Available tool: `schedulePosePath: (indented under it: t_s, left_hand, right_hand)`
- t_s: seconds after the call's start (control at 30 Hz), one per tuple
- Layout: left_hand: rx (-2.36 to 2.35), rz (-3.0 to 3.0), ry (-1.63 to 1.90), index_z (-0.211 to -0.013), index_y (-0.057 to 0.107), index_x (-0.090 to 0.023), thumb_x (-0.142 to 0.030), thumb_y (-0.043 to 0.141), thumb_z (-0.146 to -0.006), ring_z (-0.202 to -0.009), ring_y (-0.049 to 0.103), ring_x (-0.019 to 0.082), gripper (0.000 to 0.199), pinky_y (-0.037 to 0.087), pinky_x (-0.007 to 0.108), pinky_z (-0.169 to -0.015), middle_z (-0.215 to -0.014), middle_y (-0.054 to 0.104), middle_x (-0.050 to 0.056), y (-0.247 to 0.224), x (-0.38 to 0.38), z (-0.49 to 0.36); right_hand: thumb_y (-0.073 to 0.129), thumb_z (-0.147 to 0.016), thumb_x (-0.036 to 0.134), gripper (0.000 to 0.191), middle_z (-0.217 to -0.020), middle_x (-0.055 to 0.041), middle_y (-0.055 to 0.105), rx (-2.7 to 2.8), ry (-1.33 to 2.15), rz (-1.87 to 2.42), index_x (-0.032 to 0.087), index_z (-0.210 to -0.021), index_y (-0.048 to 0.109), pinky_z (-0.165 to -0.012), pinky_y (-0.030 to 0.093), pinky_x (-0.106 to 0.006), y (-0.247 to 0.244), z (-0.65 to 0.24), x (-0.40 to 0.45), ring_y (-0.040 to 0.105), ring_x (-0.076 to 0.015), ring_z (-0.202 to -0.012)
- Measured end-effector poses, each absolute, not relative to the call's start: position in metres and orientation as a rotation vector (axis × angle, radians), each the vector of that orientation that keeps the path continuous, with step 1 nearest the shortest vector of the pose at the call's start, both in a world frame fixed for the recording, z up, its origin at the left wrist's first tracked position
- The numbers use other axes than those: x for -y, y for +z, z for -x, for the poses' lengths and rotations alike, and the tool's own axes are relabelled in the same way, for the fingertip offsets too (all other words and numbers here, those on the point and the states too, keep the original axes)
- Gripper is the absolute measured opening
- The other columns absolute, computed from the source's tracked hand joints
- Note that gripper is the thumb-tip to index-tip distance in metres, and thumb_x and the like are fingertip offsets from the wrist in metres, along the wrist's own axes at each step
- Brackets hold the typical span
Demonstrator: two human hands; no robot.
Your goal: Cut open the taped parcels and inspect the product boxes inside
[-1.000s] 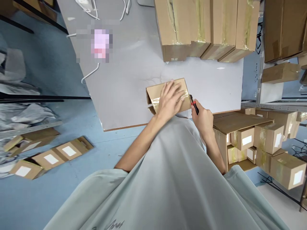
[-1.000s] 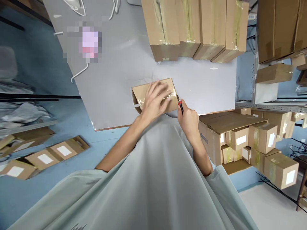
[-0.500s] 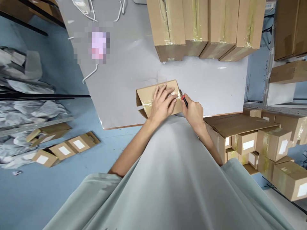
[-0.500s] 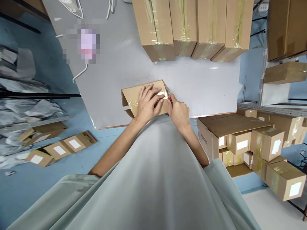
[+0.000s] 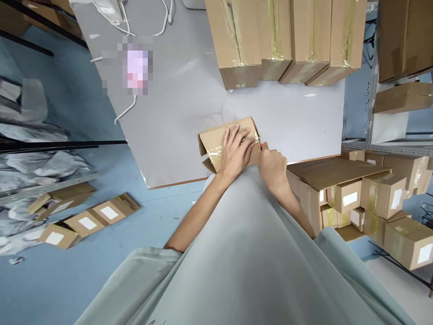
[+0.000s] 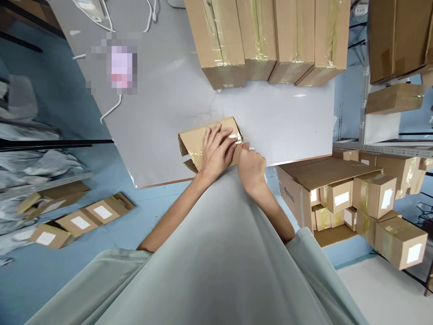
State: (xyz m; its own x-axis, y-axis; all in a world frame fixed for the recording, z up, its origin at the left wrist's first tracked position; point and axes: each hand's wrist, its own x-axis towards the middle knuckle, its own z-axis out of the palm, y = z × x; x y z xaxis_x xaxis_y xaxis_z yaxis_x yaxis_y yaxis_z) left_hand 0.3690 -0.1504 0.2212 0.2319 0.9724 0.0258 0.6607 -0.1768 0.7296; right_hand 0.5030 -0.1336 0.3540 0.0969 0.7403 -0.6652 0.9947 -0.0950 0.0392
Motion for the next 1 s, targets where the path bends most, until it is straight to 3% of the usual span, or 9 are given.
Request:
schedulePosePath:
  t_s: [0.43,0.8,0.9,1.0]
  left_hand:
    - [-1.486,-1.925,0.711,-0.135,0.075,-0.027,-0.05,0.041,-0.123,-0.175,0.043,0.035,0.043,0.02,0.072,-0.148,-0.161,0.071,0.014,0.218,0.15,-0.371]
    - [-1.508,-1.972,0.702,-0.132,0.078,-0.027,-0.047,0.05,-0.121,-0.174,0.044,0.035,0.037,0.023,0.07,-0.148,-0.159,0.072,0.012,0.215,0.143,-0.367]
    - [-1.616,-1.908,0.712,-0.14,0.077,-0.029,-0.051,0.055,-0.118,-0.173,0.045,0.036,0.038,0.02,0.07,-0.148,-0.163,0.07,0.012,0.219,0.149,-0.356]
    - [-1.932,-1.731,0.759,-0.159,0.067,-0.027,-0.059,0.061,-0.115,-0.18,0.03,0.041,0.054,0.012,0.072,-0.148,-0.179,0.054,0.016,0.22,0.165,-0.335]
  right_hand:
    - [0.037,-0.123,0.023,0.042,-0.127,-0.0248,0.085,-1.693,-0.7,-1.949,0.013,-0.15,0.068,-0.095,0.064,-0.039,0.352,-0.507,0.143,0.085,-0.0334,-0.116]
    - [0.048,-0.121,0.025,0.036,-0.119,-0.0225,0.086,-1.706,-0.778,-1.925,0.015,-0.148,0.071,-0.092,0.062,-0.038,0.353,-0.529,0.17,0.086,-0.0332,-0.11]
    - [0.051,-0.121,0.032,0.038,-0.107,-0.0163,0.087,-1.818,-0.856,-1.989,0.021,-0.152,0.07,-0.09,0.061,-0.04,0.362,-0.547,0.174,0.086,-0.0339,-0.101]
    - [0.051,-0.12,0.047,0.042,-0.101,-0.0118,0.086,-1.987,-0.934,-2.214,0.025,-0.149,0.071,-0.086,0.06,-0.04,0.346,-0.577,0.169,0.083,-0.0338,-0.093]
